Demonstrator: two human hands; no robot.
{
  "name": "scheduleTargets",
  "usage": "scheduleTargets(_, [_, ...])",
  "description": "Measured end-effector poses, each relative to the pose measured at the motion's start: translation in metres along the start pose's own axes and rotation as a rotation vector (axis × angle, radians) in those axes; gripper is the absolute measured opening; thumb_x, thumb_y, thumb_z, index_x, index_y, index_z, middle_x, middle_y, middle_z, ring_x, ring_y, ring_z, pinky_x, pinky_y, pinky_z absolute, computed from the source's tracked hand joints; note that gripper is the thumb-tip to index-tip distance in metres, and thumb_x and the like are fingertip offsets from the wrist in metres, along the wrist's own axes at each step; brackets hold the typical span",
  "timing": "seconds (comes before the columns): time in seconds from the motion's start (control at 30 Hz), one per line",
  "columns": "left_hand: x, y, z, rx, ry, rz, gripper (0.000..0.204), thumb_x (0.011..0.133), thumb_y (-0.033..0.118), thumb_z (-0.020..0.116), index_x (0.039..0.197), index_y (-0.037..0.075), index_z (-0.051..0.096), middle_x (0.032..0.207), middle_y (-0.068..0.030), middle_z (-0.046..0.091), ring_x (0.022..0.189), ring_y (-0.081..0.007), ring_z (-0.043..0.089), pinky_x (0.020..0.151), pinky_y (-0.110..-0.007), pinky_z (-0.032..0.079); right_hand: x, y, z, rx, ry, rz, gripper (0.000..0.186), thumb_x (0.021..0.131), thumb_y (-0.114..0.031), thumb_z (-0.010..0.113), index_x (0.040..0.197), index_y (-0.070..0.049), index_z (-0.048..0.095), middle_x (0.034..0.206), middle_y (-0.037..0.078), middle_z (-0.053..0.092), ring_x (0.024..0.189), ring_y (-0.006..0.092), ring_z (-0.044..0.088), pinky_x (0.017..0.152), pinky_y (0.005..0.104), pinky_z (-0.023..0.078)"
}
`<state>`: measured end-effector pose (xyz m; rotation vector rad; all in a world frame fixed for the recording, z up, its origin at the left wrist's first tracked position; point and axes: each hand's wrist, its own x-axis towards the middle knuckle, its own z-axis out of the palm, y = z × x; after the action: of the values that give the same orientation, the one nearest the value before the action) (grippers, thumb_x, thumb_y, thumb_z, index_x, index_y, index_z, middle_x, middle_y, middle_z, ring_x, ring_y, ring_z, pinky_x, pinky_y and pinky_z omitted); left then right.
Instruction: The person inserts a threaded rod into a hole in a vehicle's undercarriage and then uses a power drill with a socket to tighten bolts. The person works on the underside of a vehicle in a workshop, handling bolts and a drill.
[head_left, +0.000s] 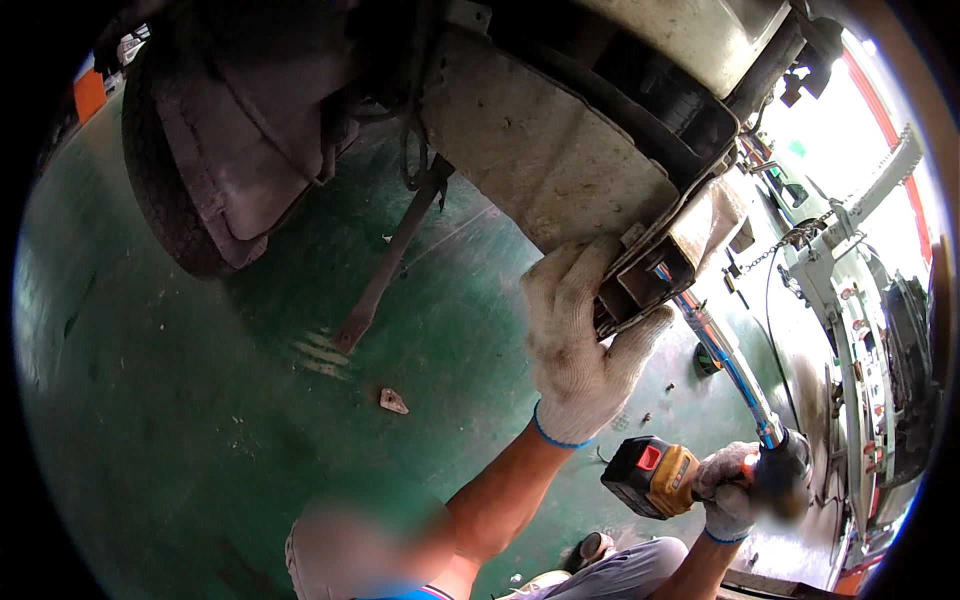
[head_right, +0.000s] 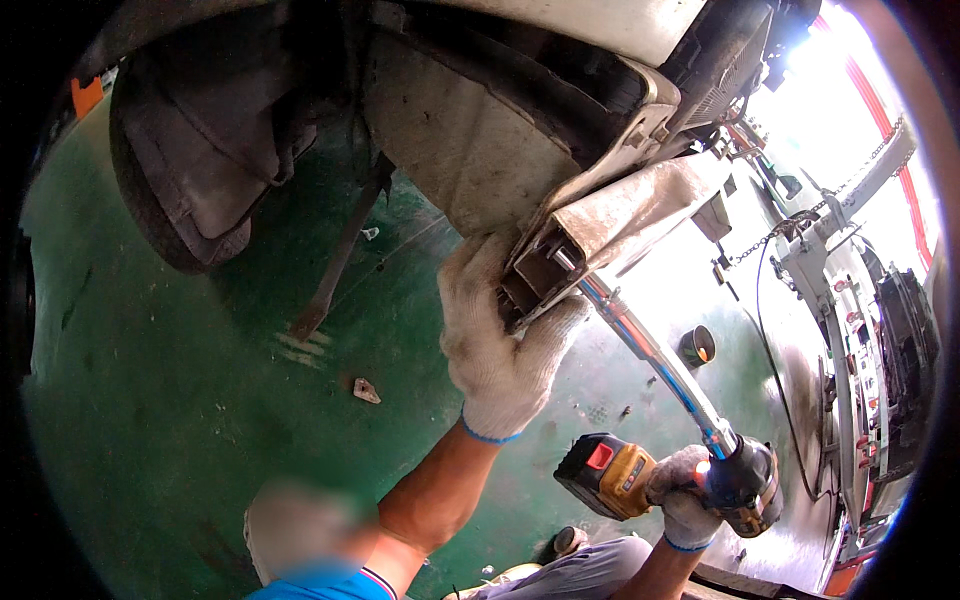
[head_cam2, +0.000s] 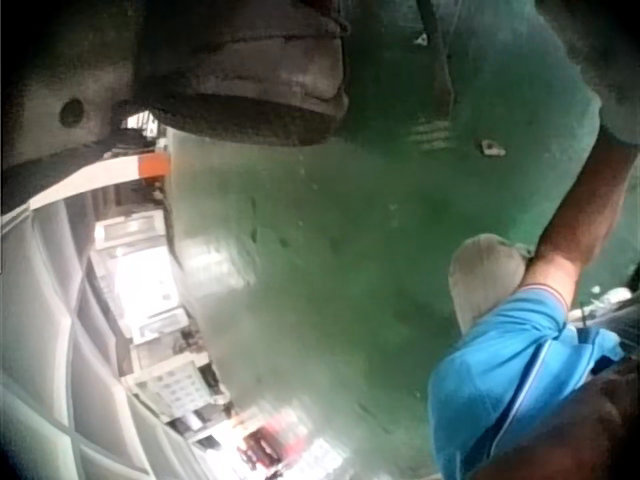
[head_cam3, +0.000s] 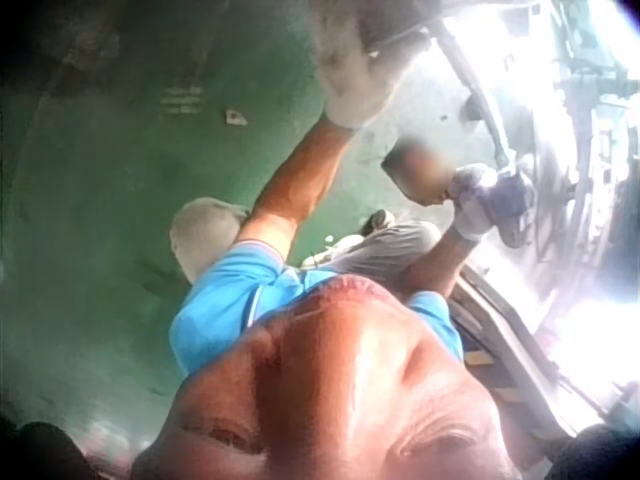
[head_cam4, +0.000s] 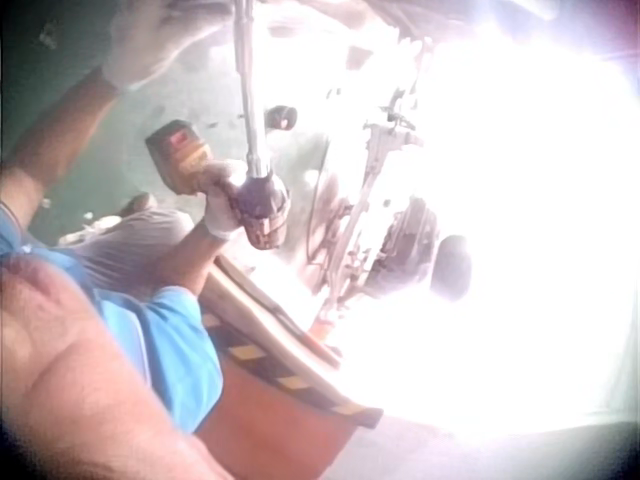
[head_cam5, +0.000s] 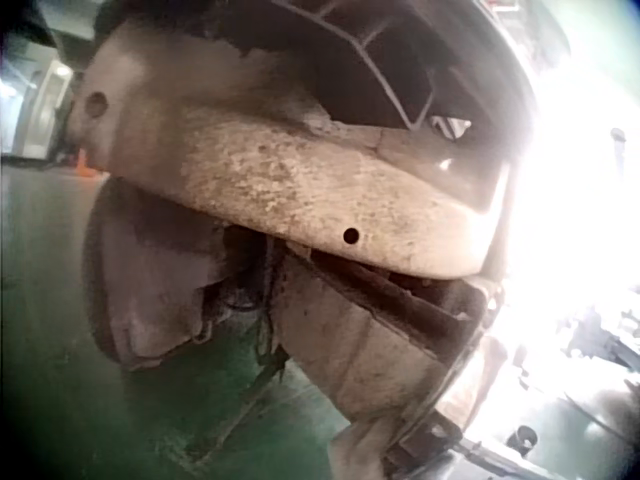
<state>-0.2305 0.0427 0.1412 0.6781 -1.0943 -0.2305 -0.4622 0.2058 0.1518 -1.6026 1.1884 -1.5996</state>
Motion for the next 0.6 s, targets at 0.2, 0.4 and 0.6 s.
scheduleTargets(0.2, [-0.004,0.0,0.002,-0.035,0.011,-0.03,0.065,0.08,0.031,0.079,0.131,0.0,0.052,0.125,-0.0207,0.05,0.109,-0.0358,0.047,0.093,-0.047,0.043,0.002,-0.007,0.008,-0.113,0.024,-0.057,0.02,0.072,-0.003,0.073,0.079,-0.008,0.055,0.067,0.005,0.055,0.057,0.0206,0.058,0.053,0.0326,0.048])
scheduleTargets(0.4, [-0.002,-0.001,0.005,-0.015,0.005,-0.031,0.065,0.08,0.03,0.079,0.131,0.0,0.053,0.124,-0.0212,0.05,0.109,-0.0356,0.047,0.092,-0.046,0.043,-0.005,0.011,-0.019,-0.07,0.053,-0.029,0.029,0.071,-0.014,0.077,0.086,-0.004,0.055,0.065,0.009,0.055,0.049,0.0199,0.053,0.044,0.0315,0.045])
scheduleTargets(0.6, [-0.002,-0.003,0.003,0.032,-0.012,0.018,0.067,0.08,0.028,0.08,0.132,-0.001,0.051,0.126,-0.0217,0.049,0.11,-0.0361,0.046,0.093,-0.047,0.043,-0.007,0.014,-0.018,-0.009,0.032,0.008,0.037,0.07,-0.019,0.083,0.093,-0.005,0.057,0.074,0.01,0.059,0.054,0.0197,0.056,0.047,0.0305,0.047])
